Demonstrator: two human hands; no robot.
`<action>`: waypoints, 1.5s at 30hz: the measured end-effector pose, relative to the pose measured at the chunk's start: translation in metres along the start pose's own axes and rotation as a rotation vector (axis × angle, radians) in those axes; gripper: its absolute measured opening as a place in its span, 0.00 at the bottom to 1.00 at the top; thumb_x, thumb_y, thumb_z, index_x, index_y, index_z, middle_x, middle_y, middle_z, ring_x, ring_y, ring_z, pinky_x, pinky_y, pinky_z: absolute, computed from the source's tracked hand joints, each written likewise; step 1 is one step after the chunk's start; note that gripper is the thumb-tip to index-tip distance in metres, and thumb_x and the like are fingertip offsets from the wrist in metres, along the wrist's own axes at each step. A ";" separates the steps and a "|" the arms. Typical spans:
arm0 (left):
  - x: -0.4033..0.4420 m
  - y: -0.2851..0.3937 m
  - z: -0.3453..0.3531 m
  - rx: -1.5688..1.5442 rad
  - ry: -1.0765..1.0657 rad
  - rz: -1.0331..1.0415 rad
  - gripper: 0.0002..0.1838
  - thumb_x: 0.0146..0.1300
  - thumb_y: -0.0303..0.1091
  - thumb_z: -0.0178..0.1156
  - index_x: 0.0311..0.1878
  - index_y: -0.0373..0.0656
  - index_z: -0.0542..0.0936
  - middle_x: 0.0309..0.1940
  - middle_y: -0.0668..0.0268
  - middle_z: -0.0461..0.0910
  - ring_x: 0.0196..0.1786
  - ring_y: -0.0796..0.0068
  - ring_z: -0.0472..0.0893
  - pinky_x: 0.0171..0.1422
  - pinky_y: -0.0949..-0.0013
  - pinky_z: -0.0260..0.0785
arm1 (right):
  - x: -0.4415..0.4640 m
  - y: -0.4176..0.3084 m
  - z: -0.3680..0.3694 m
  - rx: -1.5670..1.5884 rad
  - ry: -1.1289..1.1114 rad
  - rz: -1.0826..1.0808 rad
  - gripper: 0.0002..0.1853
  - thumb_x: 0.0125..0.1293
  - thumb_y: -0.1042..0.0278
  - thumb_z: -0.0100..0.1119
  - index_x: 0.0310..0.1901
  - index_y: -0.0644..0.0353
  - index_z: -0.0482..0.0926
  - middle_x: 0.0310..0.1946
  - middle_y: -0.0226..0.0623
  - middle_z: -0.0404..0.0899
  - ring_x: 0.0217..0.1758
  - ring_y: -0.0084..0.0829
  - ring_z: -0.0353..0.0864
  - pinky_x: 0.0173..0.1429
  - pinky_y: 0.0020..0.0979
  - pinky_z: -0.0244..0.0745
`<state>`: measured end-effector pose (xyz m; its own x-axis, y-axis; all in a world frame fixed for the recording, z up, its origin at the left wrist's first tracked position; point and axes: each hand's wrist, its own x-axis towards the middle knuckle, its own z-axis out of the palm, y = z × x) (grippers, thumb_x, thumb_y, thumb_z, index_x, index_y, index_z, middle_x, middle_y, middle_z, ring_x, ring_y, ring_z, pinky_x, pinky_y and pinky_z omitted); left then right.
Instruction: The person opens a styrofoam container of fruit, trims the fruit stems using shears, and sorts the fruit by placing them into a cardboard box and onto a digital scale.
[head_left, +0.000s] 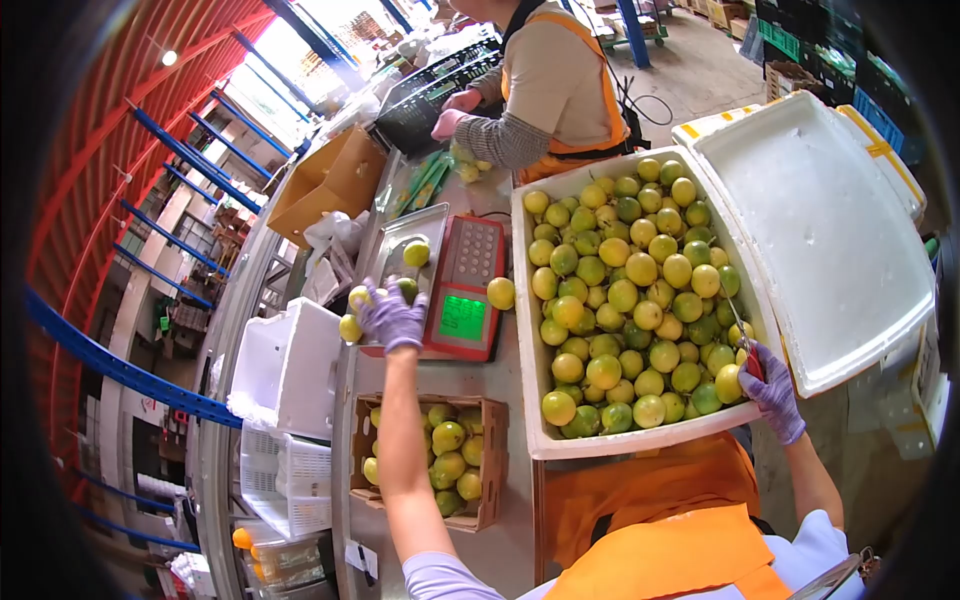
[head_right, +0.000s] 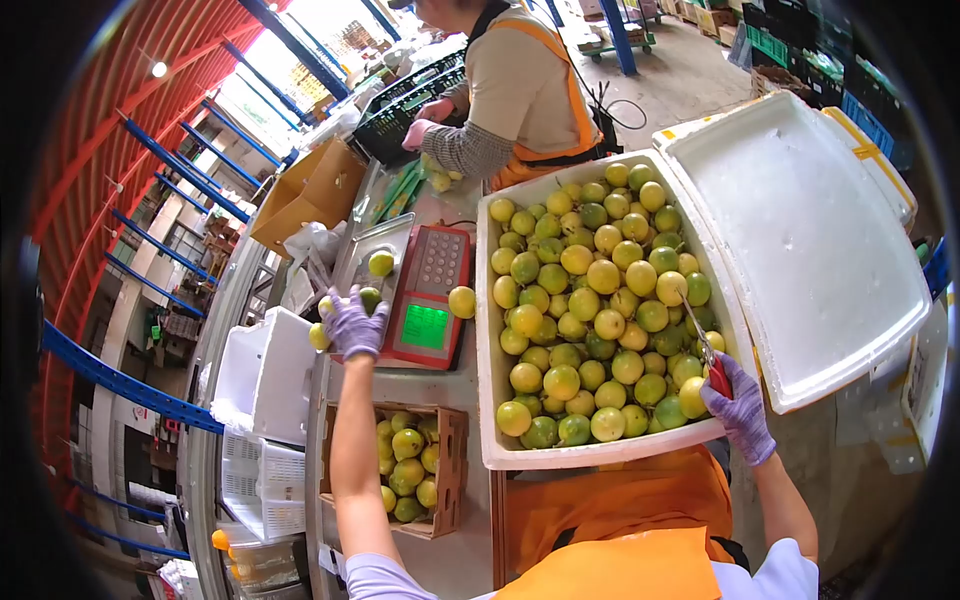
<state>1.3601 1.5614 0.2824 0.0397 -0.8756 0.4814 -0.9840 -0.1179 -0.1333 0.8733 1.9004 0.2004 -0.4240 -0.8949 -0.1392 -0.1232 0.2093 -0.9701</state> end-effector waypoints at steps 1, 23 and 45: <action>-0.001 0.004 0.008 -0.073 0.147 0.186 0.36 0.53 0.56 0.65 0.66 0.56 0.74 0.74 0.53 0.59 0.74 0.39 0.58 0.76 0.40 0.48 | 0.002 0.000 0.001 -0.008 0.001 -0.011 0.29 0.59 0.63 0.64 0.60 0.68 0.73 0.40 0.30 0.77 0.42 0.21 0.74 0.50 0.25 0.73; -0.010 0.010 -0.002 -0.220 0.374 0.236 0.28 0.57 0.46 0.65 0.58 0.42 0.75 0.57 0.51 0.75 0.63 0.53 0.73 0.70 0.54 0.63 | -0.003 -0.011 0.008 0.037 -0.020 -0.110 0.29 0.59 0.66 0.62 0.64 0.63 0.72 0.32 0.22 0.71 0.34 0.15 0.67 0.40 0.18 0.67; -0.026 0.059 -0.019 -0.714 0.379 0.151 0.23 0.60 0.37 0.63 0.56 0.39 0.73 0.53 0.51 0.74 0.58 0.50 0.74 0.66 0.55 0.65 | -0.002 -0.003 0.006 0.091 -0.062 -0.163 0.30 0.60 0.68 0.64 0.64 0.68 0.70 0.41 0.27 0.74 0.42 0.18 0.72 0.51 0.21 0.71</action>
<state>1.2981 1.5865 0.2788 -0.0378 -0.6256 0.7792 -0.8527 0.4267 0.3013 0.8801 1.8994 0.2027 -0.3487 -0.9372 0.0119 -0.1032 0.0257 -0.9943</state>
